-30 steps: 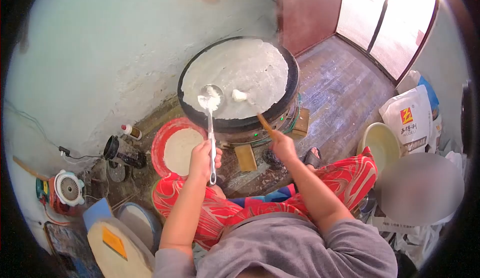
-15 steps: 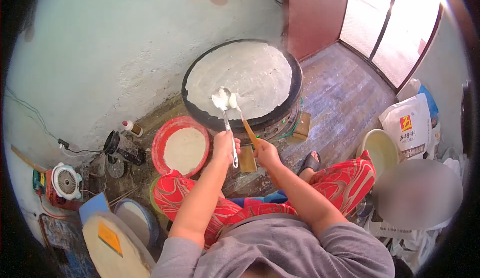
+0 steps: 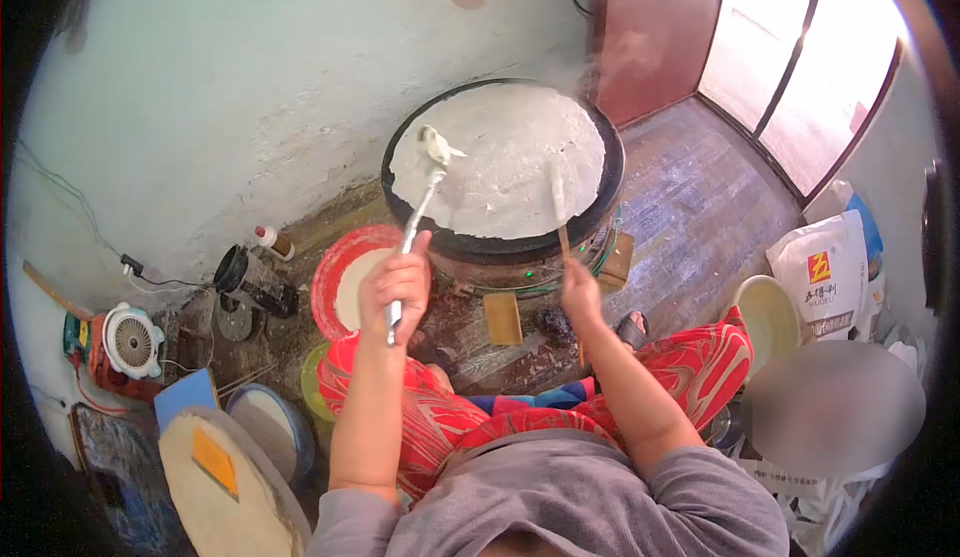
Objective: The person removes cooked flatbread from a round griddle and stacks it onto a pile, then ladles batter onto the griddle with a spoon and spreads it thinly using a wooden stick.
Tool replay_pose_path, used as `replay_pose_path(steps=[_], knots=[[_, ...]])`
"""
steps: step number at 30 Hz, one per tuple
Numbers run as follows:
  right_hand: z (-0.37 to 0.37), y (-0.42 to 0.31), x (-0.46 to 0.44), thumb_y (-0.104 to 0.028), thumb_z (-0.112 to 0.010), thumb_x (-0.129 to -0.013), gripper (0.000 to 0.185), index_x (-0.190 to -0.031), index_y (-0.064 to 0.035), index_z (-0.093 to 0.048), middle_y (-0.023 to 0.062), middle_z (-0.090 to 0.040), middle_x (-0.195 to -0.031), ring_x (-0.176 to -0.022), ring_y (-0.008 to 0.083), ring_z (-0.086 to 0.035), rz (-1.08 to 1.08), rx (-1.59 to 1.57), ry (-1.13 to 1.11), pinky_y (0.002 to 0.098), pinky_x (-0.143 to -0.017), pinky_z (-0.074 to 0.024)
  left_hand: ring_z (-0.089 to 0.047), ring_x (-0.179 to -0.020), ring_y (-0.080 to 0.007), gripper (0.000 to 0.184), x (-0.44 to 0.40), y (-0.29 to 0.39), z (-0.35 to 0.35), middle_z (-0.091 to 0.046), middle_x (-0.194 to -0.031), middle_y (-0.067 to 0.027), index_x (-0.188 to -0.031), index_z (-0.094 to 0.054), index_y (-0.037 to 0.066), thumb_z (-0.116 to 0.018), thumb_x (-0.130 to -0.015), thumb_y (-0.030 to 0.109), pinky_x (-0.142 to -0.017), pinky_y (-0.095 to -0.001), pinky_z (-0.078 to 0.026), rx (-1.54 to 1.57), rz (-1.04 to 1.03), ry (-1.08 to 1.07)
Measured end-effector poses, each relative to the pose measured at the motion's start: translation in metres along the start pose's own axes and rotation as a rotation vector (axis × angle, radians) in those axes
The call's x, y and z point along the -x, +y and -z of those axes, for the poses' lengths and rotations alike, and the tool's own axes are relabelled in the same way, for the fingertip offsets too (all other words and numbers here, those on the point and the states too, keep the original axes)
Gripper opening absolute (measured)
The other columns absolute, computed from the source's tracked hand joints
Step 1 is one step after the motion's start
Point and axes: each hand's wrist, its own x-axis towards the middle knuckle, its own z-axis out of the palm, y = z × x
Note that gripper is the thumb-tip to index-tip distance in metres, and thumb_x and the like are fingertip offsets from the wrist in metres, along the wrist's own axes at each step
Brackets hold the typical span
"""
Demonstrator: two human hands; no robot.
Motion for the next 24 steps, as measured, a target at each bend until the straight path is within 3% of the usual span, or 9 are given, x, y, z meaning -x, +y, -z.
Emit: replay_pose_path(steps=[4,6,9,10,12,17,20,22,24], knots=[[0.001,-0.05,0.06,-0.019,-0.048,-0.084,0.027,-0.107,-0.0115,-0.059,0.0171,-0.061,-0.085,-0.072,0.0201,-0.06,0.118,0.275,-0.791,0.0304,-0.068,-0.046,-0.042,-0.047,-0.0109,0.042,0.036,0.026,-0.029,-0.042,-0.067,-0.0059,-0.124,-0.024,-0.015,-0.031,-0.09,0.009,-0.039,-0.0226,-0.039,-0.191,-0.138,0.031],[0.005,-0.071,0.063,-0.016,-0.049,-0.082,0.027,-0.107,-0.0117,-0.059,0.0105,-0.063,-0.08,-0.067,0.0164,-0.058,0.124,0.26,-0.9,0.0291,-0.064,-0.0458,-0.041,-0.048,-0.0106,0.043,0.06,0.045,-0.037,-0.042,-0.069,-0.0059,-0.124,-0.025,-0.013,-0.032,-0.091,0.013,-0.041,-0.0225,-0.039,-0.346,-0.196,0.116],[0.013,-0.058,0.04,-0.01,-0.052,-0.08,0.034,-0.113,-0.0121,-0.055,0.0036,-0.062,-0.078,-0.064,0.0136,-0.056,0.074,-0.004,-0.595,0.0261,-0.062,-0.0452,-0.042,-0.05,-0.0094,0.039,0.104,0.083,-0.038,-0.044,-0.072,-0.0066,-0.118,-0.035,-0.012,-0.037,-0.09,0.016,-0.042,-0.0216,-0.039,-0.503,-0.271,0.366],[0.017,-0.042,0.03,-0.005,-0.052,-0.077,0.047,-0.123,-0.0144,-0.045,0.0079,-0.061,-0.093,-0.069,0.0151,-0.057,0.205,-0.094,-0.52,0.0275,-0.062,-0.0472,-0.043,-0.051,-0.0091,0.038,0.117,0.092,-0.036,-0.046,-0.073,-0.0071,-0.114,-0.039,-0.011,-0.039,-0.089,0.016,-0.042,-0.0209,-0.039,-0.546,-0.299,0.475],[0.046,-0.085,0.021,0.003,-0.046,-0.078,0.055,-0.129,-0.0135,-0.037,0.0065,-0.056,-0.108,-0.065,0.0148,-0.056,-0.143,-0.215,-0.598,0.0257,-0.055,-0.0472,-0.043,-0.051,-0.0089,0.036,0.139,0.118,-0.023,-0.046,-0.074,-0.0073,-0.112,-0.04,-0.011,-0.04,-0.088,0.016,-0.042,-0.0207,-0.039,-0.548,-0.334,0.608],[0.058,-0.08,0.009,0.009,-0.043,-0.076,0.065,-0.134,-0.0149,-0.028,0.0058,-0.05,-0.116,-0.063,0.0141,-0.055,-0.297,-0.423,-0.526,0.0249,-0.048,-0.0454,-0.042,-0.047,-0.0079,0.031,0.171,0.181,0.045,-0.05,-0.074,-0.0084,-0.102,-0.044,-0.01,-0.044,-0.085,0.016,-0.042,-0.0193,-0.04,-0.54,-0.347,0.813],[0.055,-0.093,0.012,0.011,-0.042,-0.077,0.065,-0.134,-0.0138,-0.026,0.006,-0.049,-0.118,-0.058,0.013,-0.055,-0.288,-0.352,-0.516,0.0235,-0.043,-0.0429,-0.058,-0.063,-0.023,0.024,0.17,0.187,0.098,-0.058,-0.083,-0.01,-0.096,-0.053,-0.003,-0.051,-0.079,0.014,-0.055,-0.0291,-0.051,-0.933,-0.612,0.981],[0.054,-0.122,0.022,0.008,-0.043,-0.08,0.06,-0.134,-0.0123,-0.026,0.0068,-0.049,-0.118,-0.054,0.0107,-0.053,-0.237,-0.699,-0.507,0.0223,-0.04,-0.04,-0.059,-0.069,-0.0259,0.025,0.172,0.176,0.12,-0.059,-0.083,-0.0095,-0.096,-0.054,-0.002,-0.053,-0.078,0.016,-0.061,-0.0327,-0.052,-0.93,-0.63,0.998],[0.055,-0.113,0.02,0.004,-0.045,-0.082,0.057,-0.134,-0.0126,-0.027,0.0071,-0.05,-0.115,-0.053,0.01,-0.052,-0.221,-0.618,-0.599,0.0216,-0.041,-0.0406,-0.06,-0.075,-0.0288,0.027,0.171,0.165,0.126,-0.06,-0.084,-0.0089,-0.096,-0.055,0.0,-0.055,-0.076,0.017,-0.067,-0.0362,-0.052,-0.927,-0.652,1.016]])
